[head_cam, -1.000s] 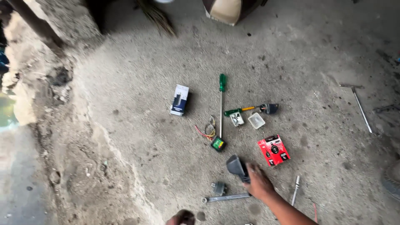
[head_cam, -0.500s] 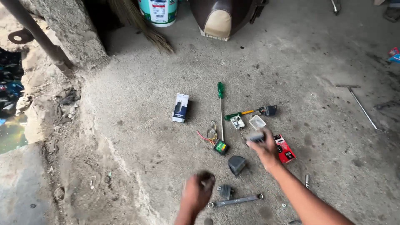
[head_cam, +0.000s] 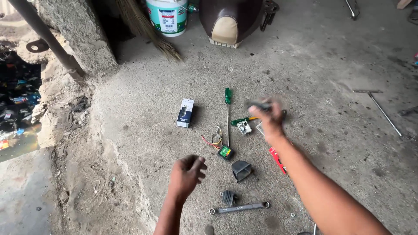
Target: Replace the rubber footrest on a motorcycle pedal.
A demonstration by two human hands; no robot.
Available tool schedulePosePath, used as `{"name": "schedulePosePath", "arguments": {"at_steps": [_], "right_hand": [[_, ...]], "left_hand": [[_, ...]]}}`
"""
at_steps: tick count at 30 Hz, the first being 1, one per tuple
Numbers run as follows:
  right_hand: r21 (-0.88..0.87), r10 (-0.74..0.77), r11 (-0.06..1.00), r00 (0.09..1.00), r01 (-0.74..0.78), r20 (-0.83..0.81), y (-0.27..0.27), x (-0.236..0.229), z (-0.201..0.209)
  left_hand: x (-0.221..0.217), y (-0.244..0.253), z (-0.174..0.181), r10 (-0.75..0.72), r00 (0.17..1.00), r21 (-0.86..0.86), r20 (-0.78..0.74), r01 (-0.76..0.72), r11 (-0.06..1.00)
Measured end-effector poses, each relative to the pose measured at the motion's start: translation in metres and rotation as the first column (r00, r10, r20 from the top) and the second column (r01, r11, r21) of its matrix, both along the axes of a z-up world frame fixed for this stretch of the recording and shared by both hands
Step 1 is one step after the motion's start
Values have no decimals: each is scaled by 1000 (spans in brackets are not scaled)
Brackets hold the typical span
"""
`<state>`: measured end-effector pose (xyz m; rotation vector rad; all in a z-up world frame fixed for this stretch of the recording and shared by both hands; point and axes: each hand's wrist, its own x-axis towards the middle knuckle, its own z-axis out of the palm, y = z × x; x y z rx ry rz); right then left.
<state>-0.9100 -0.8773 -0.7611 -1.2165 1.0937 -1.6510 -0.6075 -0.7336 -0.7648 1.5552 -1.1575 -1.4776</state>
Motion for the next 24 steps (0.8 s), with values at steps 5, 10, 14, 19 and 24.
{"name": "schedulePosePath", "arguments": {"at_steps": [5, 10, 14, 19, 24], "right_hand": [[128, 461, 887, 862, -443, -212, 79, 75, 13], [254, 704, 693, 559, -674, -438, 117, 83, 13], [441, 626, 767, 698, -467, -348, 103, 44, -8], [619, 627, 779, 163, -100, -762, 103, 2, -51], [523, 555, 832, 243, -187, -796, 112, -11, -85]], "left_hand": [[-18, 0, 17, 221, 864, 224, -452, -130, 966], [-25, 3, -2, 264, 740, 307, -619, -82, 948], [-14, -5, -51, 224, 853, 225, -470, -130, 966], [-1, -6, -25, 375, 804, 231, -461, -299, 926], [8, -6, -49, 362, 721, 231, -590, -280, 932]]}}
